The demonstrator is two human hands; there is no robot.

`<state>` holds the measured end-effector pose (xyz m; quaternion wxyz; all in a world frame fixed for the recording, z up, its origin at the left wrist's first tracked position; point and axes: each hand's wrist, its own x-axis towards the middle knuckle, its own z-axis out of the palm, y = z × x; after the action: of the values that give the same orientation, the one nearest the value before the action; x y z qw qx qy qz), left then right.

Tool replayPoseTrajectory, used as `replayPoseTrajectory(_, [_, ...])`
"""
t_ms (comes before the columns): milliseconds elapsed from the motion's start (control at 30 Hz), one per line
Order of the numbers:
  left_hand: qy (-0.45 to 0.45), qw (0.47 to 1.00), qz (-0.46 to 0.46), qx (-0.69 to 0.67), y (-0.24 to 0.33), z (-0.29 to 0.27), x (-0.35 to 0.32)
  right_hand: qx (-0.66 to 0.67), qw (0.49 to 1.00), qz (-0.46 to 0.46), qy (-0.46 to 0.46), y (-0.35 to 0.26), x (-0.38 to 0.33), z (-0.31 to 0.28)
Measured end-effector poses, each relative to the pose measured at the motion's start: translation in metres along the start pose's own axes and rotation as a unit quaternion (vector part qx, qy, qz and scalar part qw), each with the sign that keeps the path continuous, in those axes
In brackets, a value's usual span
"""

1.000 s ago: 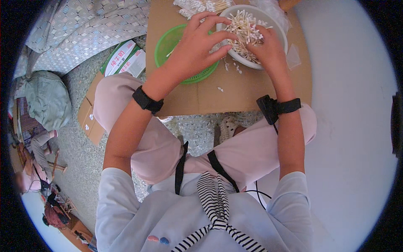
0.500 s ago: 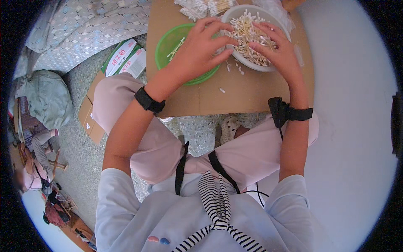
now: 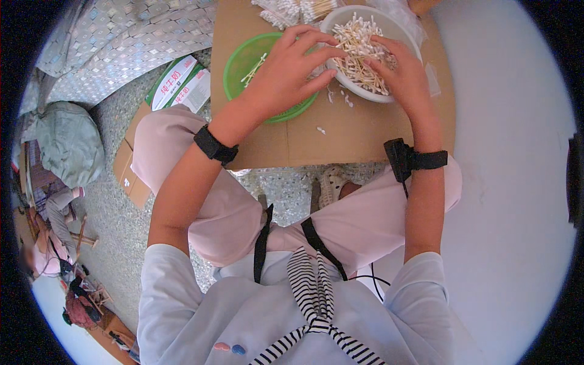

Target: The recorder is sorting cotton swabs and placing them into bundles or bags.

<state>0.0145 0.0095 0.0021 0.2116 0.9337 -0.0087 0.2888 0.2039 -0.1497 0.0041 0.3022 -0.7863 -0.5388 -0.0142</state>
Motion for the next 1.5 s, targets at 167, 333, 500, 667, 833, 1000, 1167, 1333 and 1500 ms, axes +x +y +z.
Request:
replayPoseTrajectory(167, [0.001,1.000,-0.003,-0.004,0.000,-0.003,0.000,0.049,0.996,0.071,0.007,-0.007,0.002,-0.005])
replayPoseTrajectory(333, [0.005,1.000,0.006,-0.015,0.000,-0.005,0.000,0.062,0.990,0.121,0.037,-0.004,0.004,-0.003])
replayPoseTrajectory(500, [0.015,1.000,-0.003,-0.002,-0.005,-0.006,0.002,0.190,0.964,0.140,0.125,0.005,0.008,-0.002])
replayPoseTrajectory(667, [0.053,0.998,-0.012,0.035,-0.009,-0.018,0.002,0.227,0.956,0.153,0.109,0.007,0.007,-0.003])
replayPoseTrajectory(833, [0.024,1.000,-0.014,0.003,-0.007,-0.013,0.011,0.233,0.953,0.113,0.156,0.018,0.008,-0.001])
replayPoseTrajectory(1000, [0.022,0.999,-0.015,-0.017,-0.021,-0.009,0.006,0.358,0.900,0.143,0.205,-0.004,-0.004,0.001])
replayPoseTrajectory(1167, [0.022,0.999,-0.015,-0.029,-0.012,-0.013,0.018,0.327,0.902,0.163,0.230,-0.016,-0.004,-0.008])
replayPoseTrajectory(1333, [0.068,0.994,-0.015,-0.087,0.004,0.001,0.025,0.328,0.905,0.167,0.213,-0.028,-0.005,-0.028])
replayPoseTrajectory(1500, [0.081,0.992,0.027,-0.097,-0.005,0.000,0.036,0.457,0.842,0.213,0.190,-0.070,-0.002,-0.041])
